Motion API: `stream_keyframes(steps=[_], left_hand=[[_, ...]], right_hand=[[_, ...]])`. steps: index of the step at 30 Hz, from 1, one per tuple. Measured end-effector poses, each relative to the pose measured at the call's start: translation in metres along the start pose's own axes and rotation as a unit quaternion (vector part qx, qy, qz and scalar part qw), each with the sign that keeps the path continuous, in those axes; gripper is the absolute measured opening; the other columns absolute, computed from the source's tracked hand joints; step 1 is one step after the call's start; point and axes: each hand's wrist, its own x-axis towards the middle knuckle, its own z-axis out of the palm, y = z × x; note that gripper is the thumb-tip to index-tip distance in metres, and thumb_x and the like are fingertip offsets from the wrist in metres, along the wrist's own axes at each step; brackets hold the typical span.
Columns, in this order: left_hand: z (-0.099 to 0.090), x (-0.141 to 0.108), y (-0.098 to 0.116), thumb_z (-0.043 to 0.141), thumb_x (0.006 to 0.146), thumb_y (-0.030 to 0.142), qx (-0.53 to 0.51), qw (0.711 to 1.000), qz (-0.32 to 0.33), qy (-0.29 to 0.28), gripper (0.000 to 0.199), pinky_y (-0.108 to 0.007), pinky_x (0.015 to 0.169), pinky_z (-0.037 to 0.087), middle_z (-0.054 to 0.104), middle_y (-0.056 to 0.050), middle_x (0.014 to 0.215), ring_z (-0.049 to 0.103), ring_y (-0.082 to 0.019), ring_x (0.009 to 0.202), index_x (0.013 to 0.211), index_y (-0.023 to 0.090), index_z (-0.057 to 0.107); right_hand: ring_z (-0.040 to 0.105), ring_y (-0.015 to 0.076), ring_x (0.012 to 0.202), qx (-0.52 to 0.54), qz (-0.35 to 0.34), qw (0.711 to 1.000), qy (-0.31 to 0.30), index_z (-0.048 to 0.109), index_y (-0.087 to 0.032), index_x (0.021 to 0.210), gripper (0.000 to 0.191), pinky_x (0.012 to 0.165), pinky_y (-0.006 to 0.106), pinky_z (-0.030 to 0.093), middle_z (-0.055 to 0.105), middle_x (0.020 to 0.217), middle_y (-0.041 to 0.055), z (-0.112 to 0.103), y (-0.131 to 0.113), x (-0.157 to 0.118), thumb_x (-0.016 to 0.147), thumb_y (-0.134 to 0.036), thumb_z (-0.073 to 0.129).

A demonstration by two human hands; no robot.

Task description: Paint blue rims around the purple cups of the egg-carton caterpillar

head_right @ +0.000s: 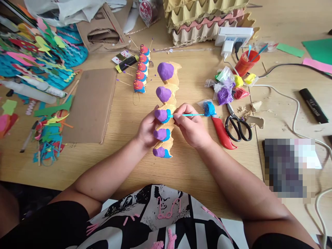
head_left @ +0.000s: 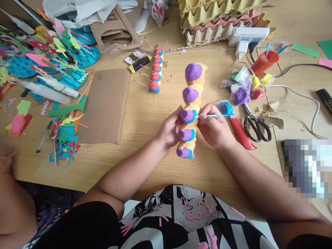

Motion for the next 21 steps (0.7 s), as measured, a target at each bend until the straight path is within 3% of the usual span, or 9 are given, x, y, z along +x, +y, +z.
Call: stream_keyframes(steps=[4,10,13,17,21], left_hand=[[-0.0005,0.0006,0.0003,0.055,0.106,0.04,0.003,1.0,0.001,0.005,0.03,-0.035,0.075,0.062,0.083,-0.006,0.09,0.081,-0.027,0.087,0.105,0.022,0.079],[-0.0034,0.0009,0.0001,0.045,0.111,0.041,0.038,0.997,0.023,-0.066,0.042,-0.031,0.073,0.063,0.083,-0.009,0.098,0.078,-0.022,0.083,0.106,0.017,0.079],[-0.0026,0.0004,-0.0012,0.049,0.11,0.038,0.025,0.998,0.026,-0.049,0.035,-0.032,0.075,0.065,0.084,-0.007,0.104,0.081,-0.024,0.094,0.112,0.02,0.079],[-0.0012,0.0001,-0.002,0.059,0.106,0.038,0.004,1.0,0.02,-0.011,0.025,-0.034,0.079,0.066,0.084,-0.004,0.097,0.082,-0.025,0.094,0.108,0.023,0.079],[-0.0004,-0.0001,-0.0015,0.058,0.106,0.04,0.021,1.0,0.017,0.007,0.028,-0.036,0.085,0.065,0.085,-0.005,0.098,0.082,-0.026,0.097,0.11,0.023,0.079]], right_hand=[[0.047,0.0143,0.068,-0.003,0.001,1.0,0.003,0.062,-0.026,0.074,0.039,0.07,0.033,0.04,0.055,0.068,-0.0042,0.0007,-0.0003,0.0001,0.075,-0.046,0.095],[0.049,0.0137,0.068,0.008,-0.009,1.0,-0.01,0.063,-0.025,0.073,0.039,0.07,0.032,0.041,0.056,0.069,-0.0041,0.0001,-0.0002,-0.0002,0.076,-0.046,0.096],[0.05,0.0131,0.068,-0.001,-0.008,1.0,-0.012,0.063,-0.025,0.076,0.04,0.07,0.031,0.042,0.058,0.071,-0.0046,-0.0013,0.0016,0.0006,0.076,-0.047,0.096],[0.049,0.0117,0.066,-0.01,-0.026,0.999,-0.02,0.063,-0.025,0.076,0.04,0.069,0.03,0.043,0.059,0.071,-0.0055,-0.0033,0.0043,0.0022,0.077,-0.047,0.097],[0.049,0.0122,0.066,-0.021,-0.04,0.999,-0.012,0.063,-0.025,0.076,0.04,0.067,0.03,0.041,0.059,0.069,-0.0054,-0.0042,0.0053,0.0023,0.077,-0.047,0.097]])
